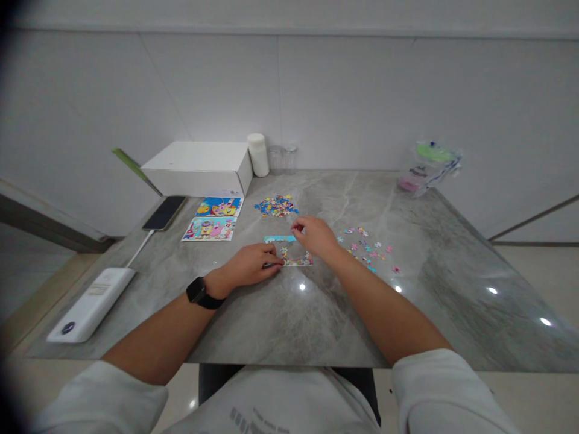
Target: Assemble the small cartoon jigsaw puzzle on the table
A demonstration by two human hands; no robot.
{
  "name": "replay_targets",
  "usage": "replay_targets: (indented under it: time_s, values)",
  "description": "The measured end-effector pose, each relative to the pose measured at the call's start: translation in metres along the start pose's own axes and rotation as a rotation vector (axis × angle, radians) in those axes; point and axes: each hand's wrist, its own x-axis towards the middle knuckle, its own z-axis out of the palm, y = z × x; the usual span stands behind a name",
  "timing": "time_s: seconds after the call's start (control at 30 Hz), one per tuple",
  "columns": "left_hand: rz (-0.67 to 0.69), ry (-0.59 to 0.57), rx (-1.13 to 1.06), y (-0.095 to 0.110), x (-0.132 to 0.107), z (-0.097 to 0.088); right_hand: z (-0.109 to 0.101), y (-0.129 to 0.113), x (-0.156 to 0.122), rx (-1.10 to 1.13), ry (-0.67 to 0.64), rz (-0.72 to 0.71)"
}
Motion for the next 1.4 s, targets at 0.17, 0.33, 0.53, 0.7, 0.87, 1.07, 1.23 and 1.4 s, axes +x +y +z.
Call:
replay_targets:
  time_s: [0.17,0.33,0.53,0.7,0.87,1.07,1.23,1.4]
  values:
    - [0.025,-0.002,0.04,-0.001,-0.001,0.001,-0.063,-0.009,-0.005,0.04,0.234,0.051]
    - [0.03,-0.006,0.078,-0.002,-0.001,0.002,-0.1,-0.004,-0.023,0.037,0.344,0.14]
    - [0.007,0.05,0.075,-0.002,-0.001,-0.001,-0.096,0.03,-0.052,0.004,0.328,0.216]
    - [-0.043,0.15,0.057,-0.006,0.0,0.002,-0.083,0.078,-0.067,-0.116,0.38,0.288]
    - [-0.1,0.234,0.049,-0.008,0.001,0.003,-0.086,0.11,-0.073,-0.333,0.228,0.298]
    - [-0.083,0.301,0.024,-0.012,0.001,0.005,-0.098,0.113,-0.079,-0.365,0.034,0.342]
    - [-0.098,0.291,0.015,-0.014,0.001,0.007,-0.097,0.108,-0.078,-0.379,0.001,0.336]
    - [-0.102,0.306,0.016,-0.014,0.001,0.008,-0.094,0.105,-0.077,-0.392,-0.052,0.314]
